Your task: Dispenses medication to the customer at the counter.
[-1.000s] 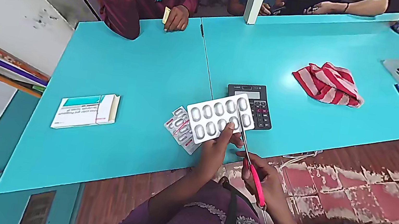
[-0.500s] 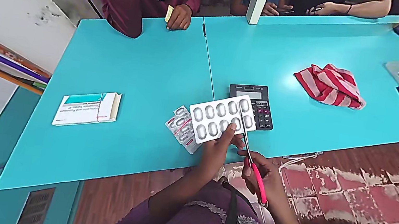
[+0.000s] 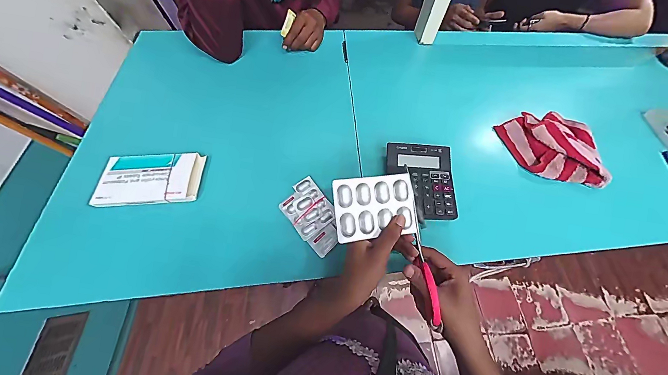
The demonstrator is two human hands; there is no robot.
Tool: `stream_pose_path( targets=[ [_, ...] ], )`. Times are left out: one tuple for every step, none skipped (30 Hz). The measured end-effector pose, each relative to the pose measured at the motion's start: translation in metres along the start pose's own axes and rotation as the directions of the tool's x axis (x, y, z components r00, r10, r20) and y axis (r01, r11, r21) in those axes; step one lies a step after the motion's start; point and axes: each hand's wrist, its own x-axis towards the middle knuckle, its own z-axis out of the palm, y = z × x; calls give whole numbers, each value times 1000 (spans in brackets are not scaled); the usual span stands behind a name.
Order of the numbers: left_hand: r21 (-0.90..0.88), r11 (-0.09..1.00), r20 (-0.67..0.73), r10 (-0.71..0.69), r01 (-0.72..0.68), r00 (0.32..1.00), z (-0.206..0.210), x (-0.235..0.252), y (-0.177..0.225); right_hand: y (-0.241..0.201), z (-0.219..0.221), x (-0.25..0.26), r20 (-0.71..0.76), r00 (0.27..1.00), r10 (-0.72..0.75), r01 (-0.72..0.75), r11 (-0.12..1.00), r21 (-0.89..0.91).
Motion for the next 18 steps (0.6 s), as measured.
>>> stream_pose_path(
  targets=[
    [-16, 1000, -9, -22, 22, 1000, 0, 1, 1, 0, -2, 2, -15, 1000, 4, -5, 999, -31],
    [-29, 999, -21, -47, 46, 999, -2, 3, 4, -2, -6, 5, -45, 999, -7, 2, 996, -94],
    [-27, 997, -35, -71, 70, 997, -6, 5, 11, -6, -13, 8, -96, 995, -38, 17, 978, -208],
    [6, 995, -51, -96, 97, 994, -14, 5, 21, -12, -23, 12, -166, 983, -84, 16, 927, -374],
    [69, 991, -68, -110, 115, 992, -25, 5, 32, -18, -36, 16, -234, 962, -141, -9, 840, -543],
    [155, 981, -77, -107, 118, 991, -41, 4, 45, -25, -50, 20, -281, 942, -183, -55, 742, -668],
    [246, 963, -91, -91, 111, 992, -60, 1, 57, -31, -64, 25, -321, 928, -191, -120, 662, -740],
    [320, 943, -108, -59, 91, 992, -82, -2, 70, -35, -76, 30, -351, 919, -181, -182, 596, -782],
    [384, 919, -141, -33, 85, 989, -104, -8, 83, -40, -87, 36, -377, 916, -138, -249, 540, -804],
    [446, 889, -184, -20, 102, 983, -125, -15, 96, -44, -94, 41, -396, 913, -94, -304, 491, -817],
    [504, 853, -229, -22, 137, 973, -144, -23, 109, -47, -97, 45, -398, 915, -68, -326, 455, -829],
    [558, 809, -267, -35, 185, 963, -161, -31, 119, -51, -97, 47, -386, 920, -63, -325, 422, -846],
    [602, 764, -295, -57, 232, 954, -177, -39, 126, -53, -95, 48, -365, 928, -72, -309, 393, -866],
    [628, 728, -318, -80, 274, 945, -191, -47, 130, -54, -91, 46, -326, 939, -108, -269, 362, -893],
    [640, 703, -340, -104, 311, 935, -202, -52, 132, -55, -85, 44, -274, 951, -144, -213, 338, -917],
    [649, 679, -359, -126, 344, 925, -210, -56, 132, -55, -77, 42, -187, 961, -202, -113, 327, -938],
    [660, 642, -395, -145, 390, 907, -214, -60, 132, -53, -68, 40, -61, 964, -260, 26, 318, -948],
    [687, 575, -443, -154, 445, 883, -217, -62, 133, -47, -57, 38, 84, 951, -296, 178, 307, -935]
  ],
)
